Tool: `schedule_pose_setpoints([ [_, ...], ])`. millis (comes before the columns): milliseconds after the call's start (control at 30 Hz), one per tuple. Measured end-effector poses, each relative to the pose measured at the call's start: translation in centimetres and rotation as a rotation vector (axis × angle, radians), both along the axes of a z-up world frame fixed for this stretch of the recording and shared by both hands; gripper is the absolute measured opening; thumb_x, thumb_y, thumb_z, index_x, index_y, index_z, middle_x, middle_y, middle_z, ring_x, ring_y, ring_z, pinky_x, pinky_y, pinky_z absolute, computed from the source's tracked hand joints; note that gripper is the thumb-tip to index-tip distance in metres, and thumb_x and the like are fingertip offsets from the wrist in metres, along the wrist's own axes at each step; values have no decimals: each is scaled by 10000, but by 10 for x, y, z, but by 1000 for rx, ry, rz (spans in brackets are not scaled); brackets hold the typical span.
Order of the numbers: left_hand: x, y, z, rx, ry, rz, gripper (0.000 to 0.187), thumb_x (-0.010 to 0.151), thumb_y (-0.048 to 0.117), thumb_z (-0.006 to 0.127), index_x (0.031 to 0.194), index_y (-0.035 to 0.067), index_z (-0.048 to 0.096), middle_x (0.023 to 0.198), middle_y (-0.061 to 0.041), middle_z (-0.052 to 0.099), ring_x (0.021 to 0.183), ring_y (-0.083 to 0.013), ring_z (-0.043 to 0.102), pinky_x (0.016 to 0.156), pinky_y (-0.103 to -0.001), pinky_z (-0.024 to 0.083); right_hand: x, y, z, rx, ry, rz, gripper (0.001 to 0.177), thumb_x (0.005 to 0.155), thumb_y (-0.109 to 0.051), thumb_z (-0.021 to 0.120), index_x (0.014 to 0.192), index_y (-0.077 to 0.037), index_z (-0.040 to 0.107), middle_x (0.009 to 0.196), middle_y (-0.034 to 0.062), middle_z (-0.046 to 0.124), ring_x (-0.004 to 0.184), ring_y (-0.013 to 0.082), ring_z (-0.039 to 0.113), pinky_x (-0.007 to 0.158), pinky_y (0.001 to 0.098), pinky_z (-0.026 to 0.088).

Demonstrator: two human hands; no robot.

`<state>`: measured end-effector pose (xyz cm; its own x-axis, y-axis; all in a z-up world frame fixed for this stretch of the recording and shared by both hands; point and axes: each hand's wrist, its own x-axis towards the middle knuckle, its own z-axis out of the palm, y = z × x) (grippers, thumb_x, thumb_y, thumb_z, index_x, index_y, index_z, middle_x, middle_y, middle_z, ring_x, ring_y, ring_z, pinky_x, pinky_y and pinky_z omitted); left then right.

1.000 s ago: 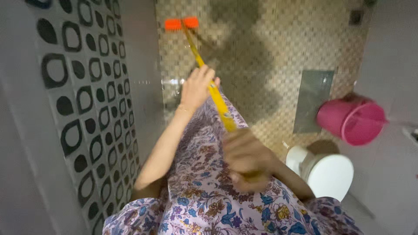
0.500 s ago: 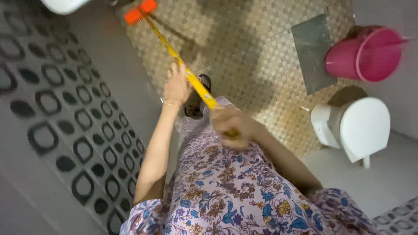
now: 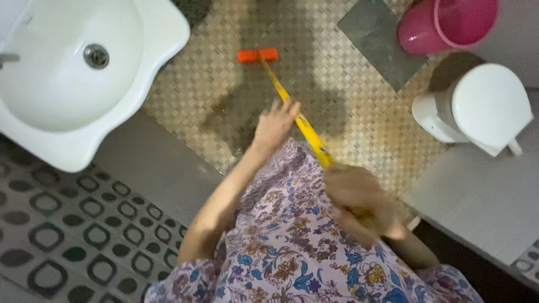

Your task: The person mops a tiled bathroom floor using a long-handled squeegee mop. They repeatedly push water across the floor toward a drain, occasionally refilling a pink bucket with water from a red cup and rinsing the mop head in the bucket.

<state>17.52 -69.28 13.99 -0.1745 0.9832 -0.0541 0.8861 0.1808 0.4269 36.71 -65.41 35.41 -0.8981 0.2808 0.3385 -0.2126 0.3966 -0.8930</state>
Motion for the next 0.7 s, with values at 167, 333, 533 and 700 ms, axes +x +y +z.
schedule_pose_setpoints([
  [167, -68, 30, -35, 37, 172, 23, 644, 800, 255, 745, 1404, 210, 530, 1448, -73, 506, 1250, -351, 527, 853, -508, 566, -70, -6, -88, 91, -45, -150, 255, 762, -132, 527, 628, -137, 311, 593, 18, 270, 570, 183, 298, 562, 363, 290],
  [333, -124, 27, -8, -1, -198, -118, 600, 851, 405, 783, 1359, 171, 568, 1507, -51, 489, 1390, -378, 462, 1032, -541, 494, -146, 1, -121, 21, -35, -284, 149, 756, -38, 594, 669, -59, 474, 650, 53, 428, 641, 197, 428, 692, 378, 383],
  [533, -173, -7, 78, 203, -398, -254, 692, 709, 340, 850, 1330, 138, 622, 1420, -116, 570, 1247, -397, 520, 998, -553, 482, -185, -15, -96, 183, -103, -517, 172, 895, -80, 651, 744, -5, 614, 741, 121, 607, 694, 228, 573, 638, 355, 474],
  [700, -189, -45, 150, 196, -410, -414, 558, 573, 208, 786, 1106, 143, 632, 1129, 26, 677, 1180, -287, 582, 859, -434, 573, -190, -56, -81, 213, 56, -601, 262, 1036, -92, 606, 840, 81, 608, 795, 197, 643, 694, 264, 639, 666, 435, 563],
])
